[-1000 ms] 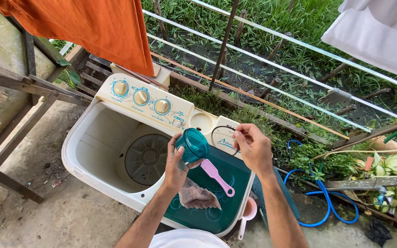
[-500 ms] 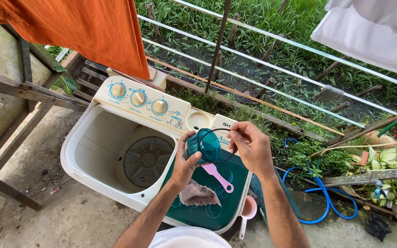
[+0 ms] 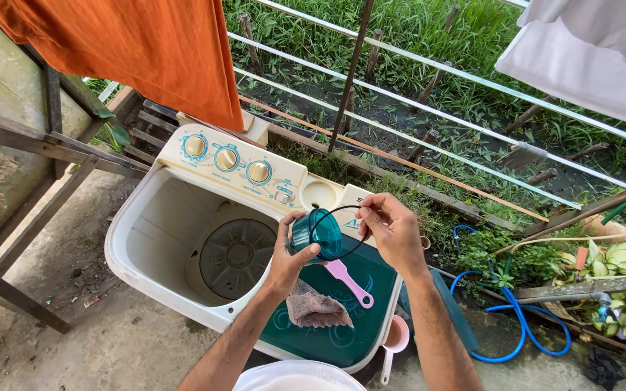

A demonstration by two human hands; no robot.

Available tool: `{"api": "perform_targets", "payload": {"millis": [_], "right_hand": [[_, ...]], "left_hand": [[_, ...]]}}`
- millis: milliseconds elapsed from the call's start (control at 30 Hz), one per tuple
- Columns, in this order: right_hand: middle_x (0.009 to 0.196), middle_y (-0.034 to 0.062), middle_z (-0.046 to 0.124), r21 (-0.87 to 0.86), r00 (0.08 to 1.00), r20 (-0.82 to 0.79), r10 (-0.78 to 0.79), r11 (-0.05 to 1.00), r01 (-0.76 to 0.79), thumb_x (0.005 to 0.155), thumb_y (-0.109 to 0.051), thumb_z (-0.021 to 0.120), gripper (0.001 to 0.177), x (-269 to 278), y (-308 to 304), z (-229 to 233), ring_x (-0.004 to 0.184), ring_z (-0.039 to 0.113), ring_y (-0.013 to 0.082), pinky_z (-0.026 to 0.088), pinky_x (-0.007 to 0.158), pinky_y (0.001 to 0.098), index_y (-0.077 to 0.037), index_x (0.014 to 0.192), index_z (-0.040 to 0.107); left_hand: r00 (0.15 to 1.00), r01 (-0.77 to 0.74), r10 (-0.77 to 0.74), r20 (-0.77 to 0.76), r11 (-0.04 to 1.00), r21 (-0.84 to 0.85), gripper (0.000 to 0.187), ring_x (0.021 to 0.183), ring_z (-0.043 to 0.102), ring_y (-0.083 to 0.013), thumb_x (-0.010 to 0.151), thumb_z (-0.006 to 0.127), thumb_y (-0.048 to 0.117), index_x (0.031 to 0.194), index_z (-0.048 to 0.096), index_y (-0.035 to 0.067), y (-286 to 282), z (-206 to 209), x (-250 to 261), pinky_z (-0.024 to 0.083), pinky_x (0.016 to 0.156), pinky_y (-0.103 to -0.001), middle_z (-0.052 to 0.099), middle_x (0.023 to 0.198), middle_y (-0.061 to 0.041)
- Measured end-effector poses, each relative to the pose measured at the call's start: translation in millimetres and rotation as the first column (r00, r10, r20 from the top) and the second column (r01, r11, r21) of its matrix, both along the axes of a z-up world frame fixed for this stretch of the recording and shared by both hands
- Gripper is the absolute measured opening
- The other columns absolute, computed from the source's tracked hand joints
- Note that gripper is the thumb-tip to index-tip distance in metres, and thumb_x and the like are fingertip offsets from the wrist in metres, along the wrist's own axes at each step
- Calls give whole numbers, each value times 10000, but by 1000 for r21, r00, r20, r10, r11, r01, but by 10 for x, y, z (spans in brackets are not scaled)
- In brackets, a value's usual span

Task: Cleaning and repairing a component of a twin-tub washing machine.

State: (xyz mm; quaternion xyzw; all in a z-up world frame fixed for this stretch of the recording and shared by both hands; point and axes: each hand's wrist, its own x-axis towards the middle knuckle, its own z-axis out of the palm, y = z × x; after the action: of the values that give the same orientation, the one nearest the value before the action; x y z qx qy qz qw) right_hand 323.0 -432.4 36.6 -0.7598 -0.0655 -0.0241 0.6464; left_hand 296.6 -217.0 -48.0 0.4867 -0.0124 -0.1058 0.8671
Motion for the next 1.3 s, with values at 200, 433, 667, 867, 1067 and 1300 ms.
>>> {"api": "perform_targets", "payload": {"millis": [200,433,667,867,1067,1300], "right_hand": [[905,48,696,7,999,-41,19,1000,-18,989,-109,642,231,98,142,-163,717,664,94,572,603,251,15,1183,663],[775,42,679,-96,997,4,72,993,-71,1005,-127,668,205,152,278,-263,663,639,88,521,582,243,19,1119,756],[793,15,676,-19,998,-7,69,997,-69,1002,-121,658,193,282,365,-176,676,643,74,537,584,237,16,1109,740],[784,21,696,-14,998,-23,64,998,-64,997,-141,659,212,483,482,-146,656,654,79,533,551,246,15,1120,732],[723,39,704,-19,996,-11,86,996,-86,996,-174,673,243,593,558,-134,624,648,87,528,533,248,16,1135,733],[714,32,719,-116,996,22,84,990,-81,986,-186,682,240,666,637,-93,610,657,75,509,519,225,-8,1135,743]], "left_hand": [[998,-47,43,48,996,82,973,1192,658,-242,677,914,362,1459,371,159,155,-243,85,582,975,-395,589,1283,-147],[998,-53,51,32,995,85,1004,1136,657,-219,613,949,394,1420,397,166,274,-197,93,599,965,-395,584,1235,-104],[992,-73,65,112,995,66,990,1151,655,-211,622,951,457,1396,413,157,372,-307,209,591,985,-373,587,1229,-92],[986,-71,62,158,996,53,957,1128,647,-223,645,955,455,1377,422,147,447,-127,407,581,977,-363,584,1216,-99],[979,-84,73,192,995,49,864,1124,645,-216,690,920,381,1362,427,151,474,-132,556,612,951,-360,567,1202,-87],[983,-73,58,172,994,81,821,1128,643,-223,712,881,349,1375,439,153,528,-55,588,625,943,-376,576,1221,-117]]}}
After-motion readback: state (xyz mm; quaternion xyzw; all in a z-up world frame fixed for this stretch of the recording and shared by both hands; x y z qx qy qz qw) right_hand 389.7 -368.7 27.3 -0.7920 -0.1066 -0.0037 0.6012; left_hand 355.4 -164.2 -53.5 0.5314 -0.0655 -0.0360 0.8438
